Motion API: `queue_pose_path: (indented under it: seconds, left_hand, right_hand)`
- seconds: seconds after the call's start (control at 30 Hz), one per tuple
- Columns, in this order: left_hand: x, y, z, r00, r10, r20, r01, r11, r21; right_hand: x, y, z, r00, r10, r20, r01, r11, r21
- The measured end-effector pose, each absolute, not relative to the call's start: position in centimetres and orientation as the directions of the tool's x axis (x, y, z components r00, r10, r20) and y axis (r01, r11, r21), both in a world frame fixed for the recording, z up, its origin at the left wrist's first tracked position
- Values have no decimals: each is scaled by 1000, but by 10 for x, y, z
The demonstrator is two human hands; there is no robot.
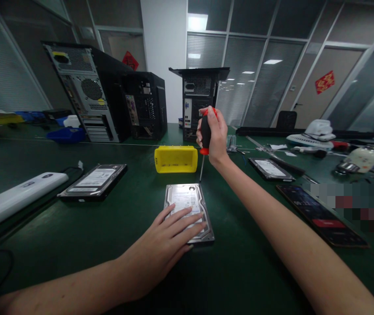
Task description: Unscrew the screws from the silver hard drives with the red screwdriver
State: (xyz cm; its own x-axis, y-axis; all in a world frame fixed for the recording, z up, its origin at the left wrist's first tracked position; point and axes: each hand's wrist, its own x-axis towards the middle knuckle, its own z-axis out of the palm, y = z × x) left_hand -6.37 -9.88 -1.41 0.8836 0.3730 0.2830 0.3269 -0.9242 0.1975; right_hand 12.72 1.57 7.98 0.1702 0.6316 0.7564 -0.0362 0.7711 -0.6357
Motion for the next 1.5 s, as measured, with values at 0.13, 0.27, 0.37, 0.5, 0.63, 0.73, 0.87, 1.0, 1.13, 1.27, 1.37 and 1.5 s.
queue_pose_path:
  seconds: [0.13, 0.27, 0.37, 0.5, 0.63, 0.73, 0.87, 1.0, 1.13, 1.27, 1.37, 1.5]
  left_hand:
    - [-63, -99, -15, 880, 376, 289, 331, -923, 193]
    - [-63, -98, -16, 877, 373, 302, 328, -926, 188]
    - [-63, -98, -16, 879, 368, 304, 325, -927, 185]
    - [-63, -99, -15, 880, 374, 293, 331, -925, 187]
    - [-63, -99, -15, 881, 381, 280, 338, -921, 192]
    - [-63, -98, -15, 880, 378, 286, 335, -923, 189]
    - [-64, -98, -15, 880, 376, 289, 334, -924, 185]
    - [-64, -99, -15, 881, 375, 289, 333, -925, 186]
    - [-64, -99, -16, 882, 375, 286, 333, -925, 184]
    - [-64, -99, -17, 880, 374, 292, 334, -926, 178]
    - [-63, -98, -15, 883, 375, 283, 336, -925, 177]
    - [-63, -98, -14, 886, 373, 275, 337, -926, 171]
  right_hand:
    - [128, 16, 80, 191, 632, 751, -22, 768, -640]
    - [127, 17, 80, 185, 631, 754, 4, 766, -642]
    - [127, 17, 80, 168, 621, 766, 12, 775, -632]
    - [128, 18, 80, 161, 620, 768, -16, 780, -626]
    - [127, 19, 79, 162, 617, 770, -36, 784, -620]
    - [126, 20, 79, 172, 620, 765, -62, 782, -620]
    - [125, 19, 81, 190, 639, 745, -96, 767, -634]
    - [126, 19, 83, 215, 634, 743, -62, 768, -637]
    - [128, 20, 83, 227, 624, 747, -22, 771, -637]
    - [127, 17, 82, 222, 631, 744, -37, 767, -640]
    - [127, 15, 82, 207, 639, 741, -42, 762, -646]
    - [126, 16, 82, 180, 638, 749, -22, 764, -645]
